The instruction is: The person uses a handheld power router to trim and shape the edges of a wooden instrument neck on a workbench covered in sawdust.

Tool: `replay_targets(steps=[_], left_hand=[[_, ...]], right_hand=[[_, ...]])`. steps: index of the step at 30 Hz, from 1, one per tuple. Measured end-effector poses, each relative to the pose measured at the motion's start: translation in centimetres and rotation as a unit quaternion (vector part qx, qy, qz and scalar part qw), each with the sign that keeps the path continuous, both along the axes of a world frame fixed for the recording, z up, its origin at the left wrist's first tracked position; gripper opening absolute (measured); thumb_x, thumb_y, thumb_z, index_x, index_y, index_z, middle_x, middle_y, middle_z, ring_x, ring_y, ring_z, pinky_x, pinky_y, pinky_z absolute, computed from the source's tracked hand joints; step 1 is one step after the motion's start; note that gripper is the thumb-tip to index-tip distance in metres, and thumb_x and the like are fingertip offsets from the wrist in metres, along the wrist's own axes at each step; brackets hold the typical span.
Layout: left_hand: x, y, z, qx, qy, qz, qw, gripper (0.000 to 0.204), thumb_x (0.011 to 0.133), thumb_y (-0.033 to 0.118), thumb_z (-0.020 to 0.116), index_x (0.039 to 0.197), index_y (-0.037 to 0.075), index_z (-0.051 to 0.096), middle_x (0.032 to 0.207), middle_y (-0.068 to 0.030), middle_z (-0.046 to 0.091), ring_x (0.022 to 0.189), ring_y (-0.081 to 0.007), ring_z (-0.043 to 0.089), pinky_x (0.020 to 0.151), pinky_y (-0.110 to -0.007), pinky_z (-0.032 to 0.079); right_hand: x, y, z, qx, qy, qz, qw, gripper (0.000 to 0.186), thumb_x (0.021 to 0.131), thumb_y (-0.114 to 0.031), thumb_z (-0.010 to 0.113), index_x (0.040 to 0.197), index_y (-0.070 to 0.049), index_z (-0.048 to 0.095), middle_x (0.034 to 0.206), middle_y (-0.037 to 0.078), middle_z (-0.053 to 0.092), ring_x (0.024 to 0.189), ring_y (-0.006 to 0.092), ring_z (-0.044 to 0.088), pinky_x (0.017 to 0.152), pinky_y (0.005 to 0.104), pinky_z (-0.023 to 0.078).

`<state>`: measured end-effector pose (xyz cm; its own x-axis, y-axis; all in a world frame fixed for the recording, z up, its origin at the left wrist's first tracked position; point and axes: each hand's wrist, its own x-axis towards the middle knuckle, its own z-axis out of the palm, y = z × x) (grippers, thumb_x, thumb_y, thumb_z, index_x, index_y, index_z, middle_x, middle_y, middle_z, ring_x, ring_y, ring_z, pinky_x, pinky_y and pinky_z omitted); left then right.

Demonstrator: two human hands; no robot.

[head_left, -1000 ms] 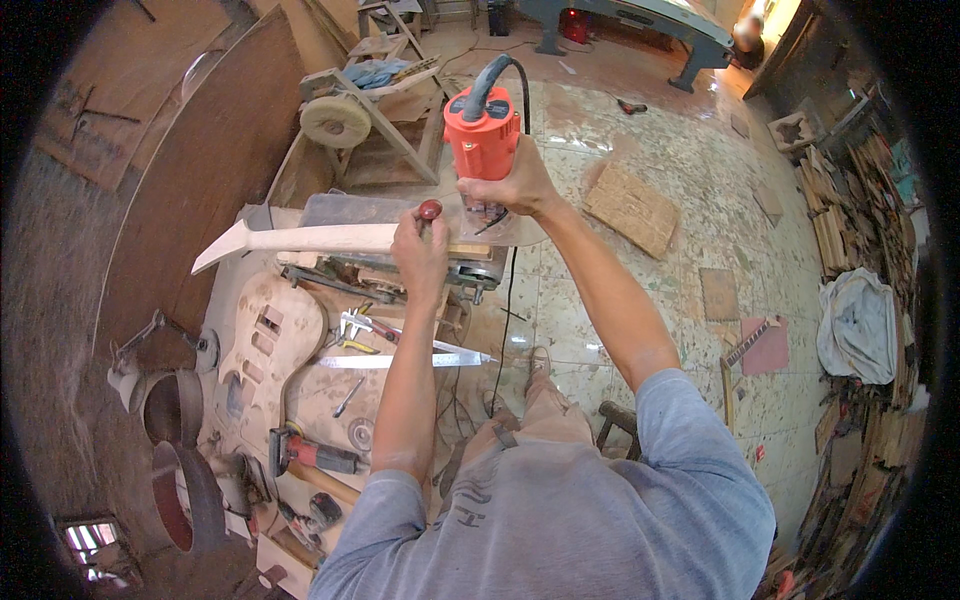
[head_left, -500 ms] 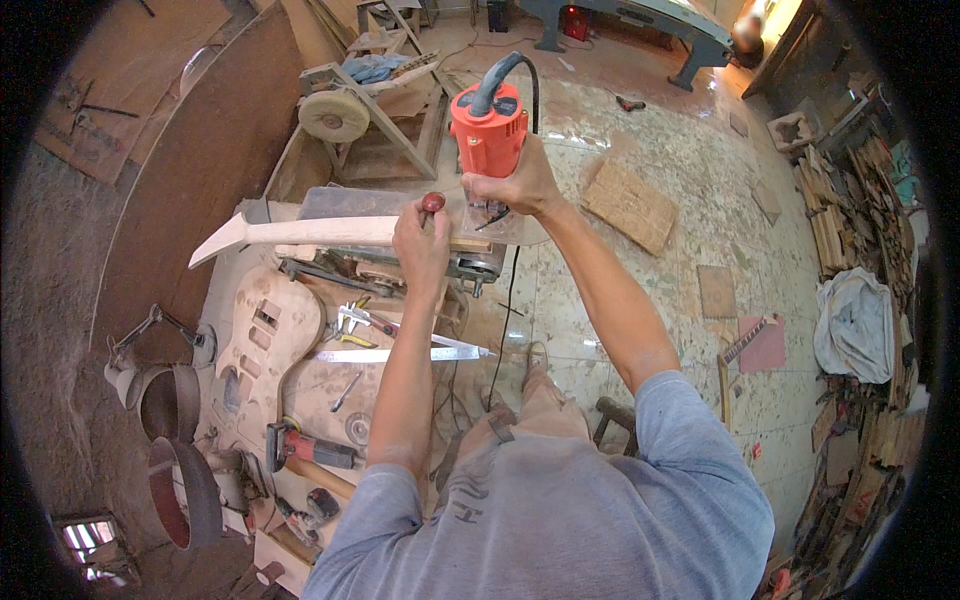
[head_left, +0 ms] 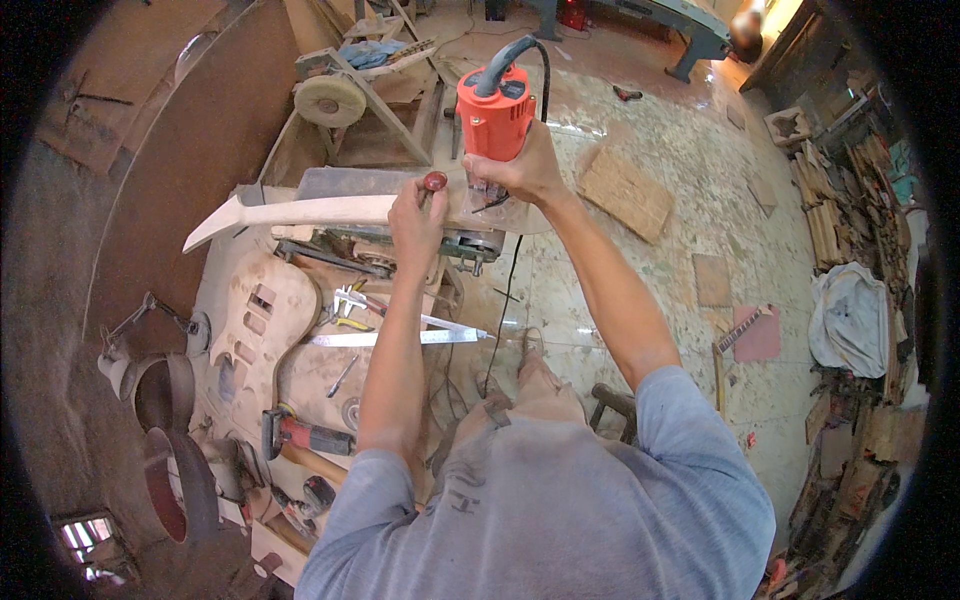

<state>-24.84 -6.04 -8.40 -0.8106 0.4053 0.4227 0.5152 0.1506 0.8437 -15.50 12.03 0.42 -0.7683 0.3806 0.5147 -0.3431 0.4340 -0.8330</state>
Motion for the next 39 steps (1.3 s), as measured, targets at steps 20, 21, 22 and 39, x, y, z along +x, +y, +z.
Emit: replay_targets(steps=[20,21,22,39], left_hand=[[-0.5,-1.6,2.1,-0.073,-0.043,-0.071,0.994,0.032,0.096,0.027,0.074,0.111,-0.001,0.07,0.097,-0.0196,0.078,0.09,-0.0296,0.078,0.081,-0.038,0.056],[-0.6,-1.7,2.0,-0.069,-0.04,-0.072,0.994,0.032,0.096,0.027,0.074,0.111,-0.001,0.07,0.097,-0.0199,0.078,0.09,-0.0293,0.078,0.08,-0.038,0.056],[-0.7,-1.7,1.8,-0.064,-0.038,-0.074,0.995,0.032,0.096,0.027,0.074,0.11,-0.001,0.07,0.097,-0.0201,0.078,0.09,-0.0291,0.078,0.08,-0.038,0.056],[-0.9,-1.7,1.2,-0.035,-0.043,-0.11,0.992,0.032,0.096,0.024,0.073,0.116,0.0,0.07,0.101,-0.0202,0.079,0.094,-0.0303,0.078,0.083,-0.039,0.057]], right_hand=[[2.0,-3.9,0.2,0.014,-0.008,-0.098,0.995,0.048,0.068,-0.033,0.091,0.104,-0.005,0.075,0.09,0.009,0.078,0.08,0.0214,0.076,0.076,0.0365,0.06],[2.1,-4.1,0.4,0.021,-0.008,-0.106,0.994,0.048,0.069,-0.033,0.091,0.104,-0.005,0.074,0.09,0.009,0.078,0.08,0.0215,0.076,0.075,0.0365,0.06],[2.2,-4.3,0.7,0.028,-0.008,-0.115,0.993,0.047,0.069,-0.033,0.09,0.103,-0.005,0.074,0.089,0.009,0.078,0.08,0.0215,0.075,0.075,0.0365,0.06],[2.9,-6.3,1.4,0.033,0.016,-0.151,0.988,0.04,0.071,-0.025,0.091,0.1,-0.004,0.072,0.086,0.006,0.076,0.076,0.0161,0.072,0.071,0.034,0.058]])
